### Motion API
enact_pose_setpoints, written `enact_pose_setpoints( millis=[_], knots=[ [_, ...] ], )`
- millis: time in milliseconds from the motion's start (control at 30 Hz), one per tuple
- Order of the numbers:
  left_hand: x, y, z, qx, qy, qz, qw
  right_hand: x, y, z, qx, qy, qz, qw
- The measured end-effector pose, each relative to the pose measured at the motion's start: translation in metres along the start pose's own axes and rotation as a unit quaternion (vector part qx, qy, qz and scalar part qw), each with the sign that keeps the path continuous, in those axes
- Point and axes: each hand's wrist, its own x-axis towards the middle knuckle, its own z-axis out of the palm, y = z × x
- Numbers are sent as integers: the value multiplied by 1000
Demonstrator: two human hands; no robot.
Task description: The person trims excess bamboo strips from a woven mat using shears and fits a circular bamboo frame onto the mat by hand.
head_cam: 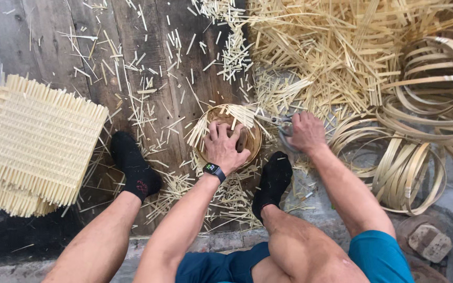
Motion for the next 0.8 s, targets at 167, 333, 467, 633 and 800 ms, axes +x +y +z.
enact_pose_setpoints(
  millis=[167,333,467,633,800],
  knots=[
    [7,-15,1,23,-49,76,996,20,-29,-13,-53,10,-14,998],
    [11,-26,-8,37,-91,140,985,10,0,-10,16,-145,24,989],
    [16,-28,-12,72,-130,173,974,19,-22,-12,-51,117,-79,989],
    [11,-36,-12,99,-114,239,959,29,-10,-6,-7,-126,-13,992],
    [-9,-25,9,-37,47,-47,997,17,2,-8,44,-167,8,985]
  ],
)
